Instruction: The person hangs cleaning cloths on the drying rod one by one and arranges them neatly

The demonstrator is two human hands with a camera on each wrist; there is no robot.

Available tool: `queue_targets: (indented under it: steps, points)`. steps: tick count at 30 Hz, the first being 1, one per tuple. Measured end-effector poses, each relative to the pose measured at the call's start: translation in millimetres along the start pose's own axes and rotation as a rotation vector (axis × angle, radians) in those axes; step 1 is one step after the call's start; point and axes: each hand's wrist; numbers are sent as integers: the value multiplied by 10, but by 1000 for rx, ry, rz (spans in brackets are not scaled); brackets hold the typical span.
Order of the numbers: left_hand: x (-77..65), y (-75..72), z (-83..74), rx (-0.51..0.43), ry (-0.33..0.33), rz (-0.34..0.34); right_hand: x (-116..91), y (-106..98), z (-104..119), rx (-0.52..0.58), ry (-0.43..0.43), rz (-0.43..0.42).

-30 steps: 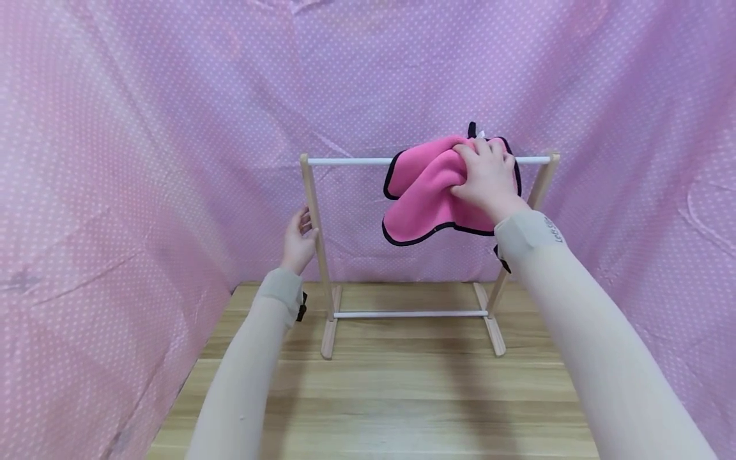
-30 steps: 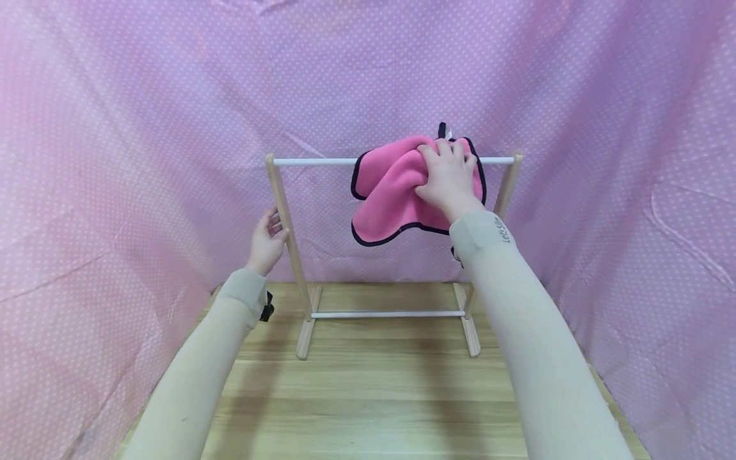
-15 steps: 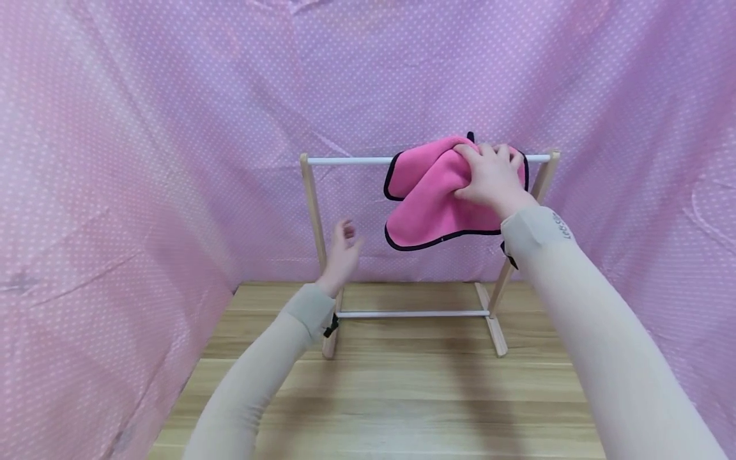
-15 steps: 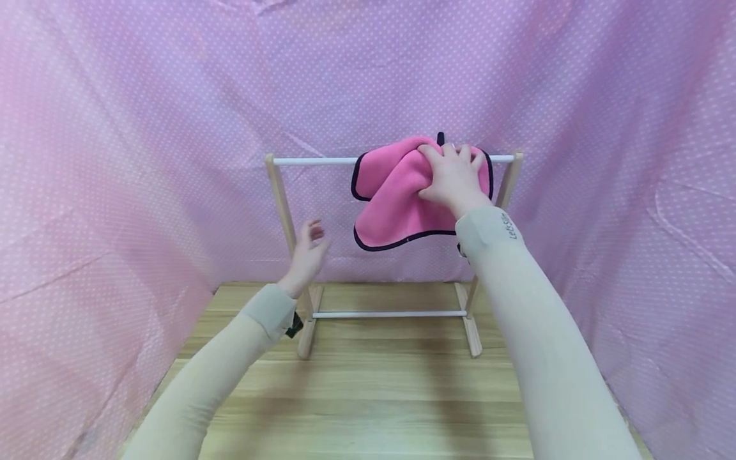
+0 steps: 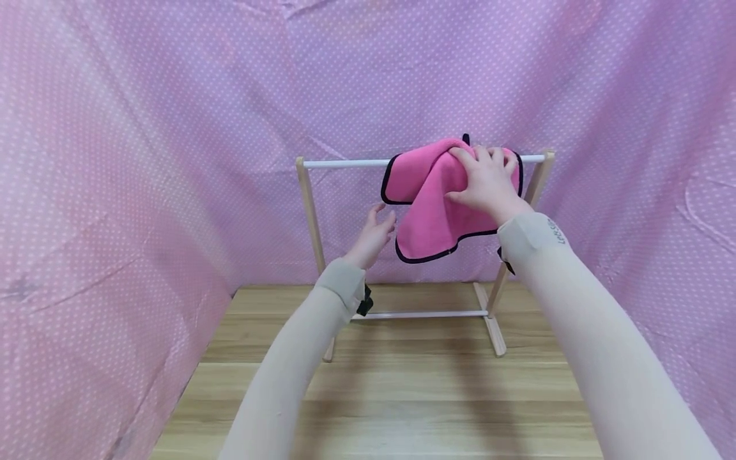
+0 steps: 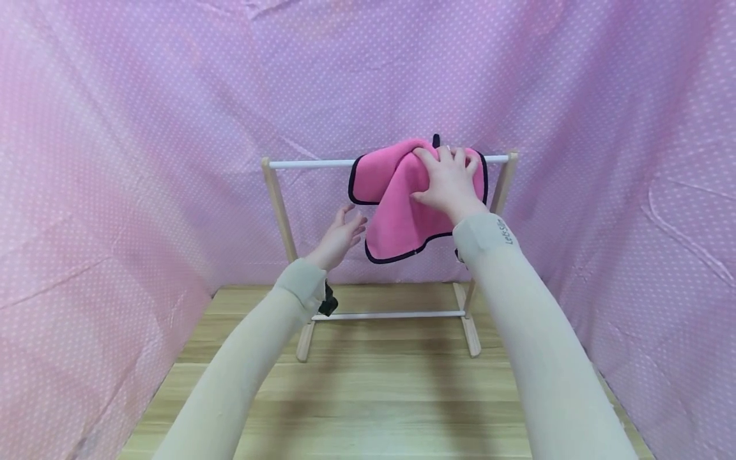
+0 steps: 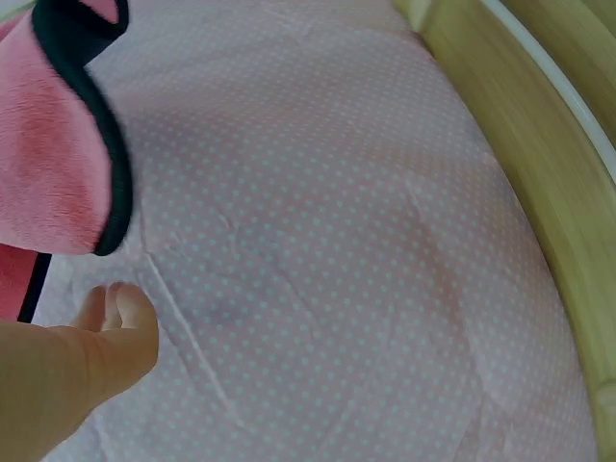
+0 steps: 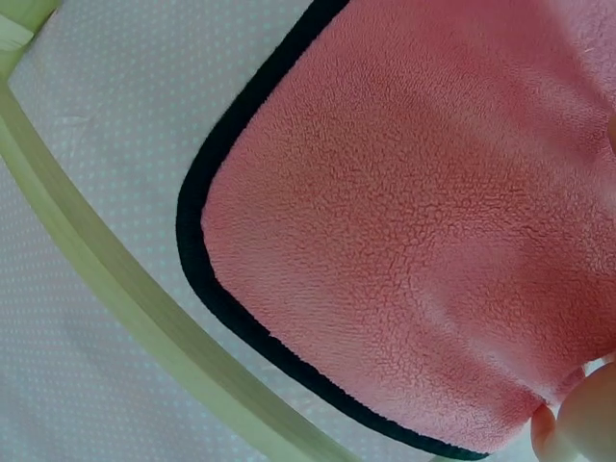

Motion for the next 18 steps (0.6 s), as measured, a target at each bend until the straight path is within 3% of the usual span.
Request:
queue_targets:
  steps: [5, 10, 14, 18]
  points:
    - [95, 64, -19, -37, 98, -118, 8, 16, -11, 16, 4, -10]
    - [128, 68, -76, 17, 210, -270, 18, 25, -30, 13, 7, -6]
    - [131, -10, -193, -39, 253, -290, 14, 18, -49, 8, 5, -6]
    - [155, -161, -443, -147, 309, -276, 11, 19, -62, 7, -14, -34]
Point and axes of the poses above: each hand's wrist, its own x-axis towards the middle knuckle, its own y-axis out of the palm, z = x × y, and after that the axes turned 7 degrees about y, right-handed
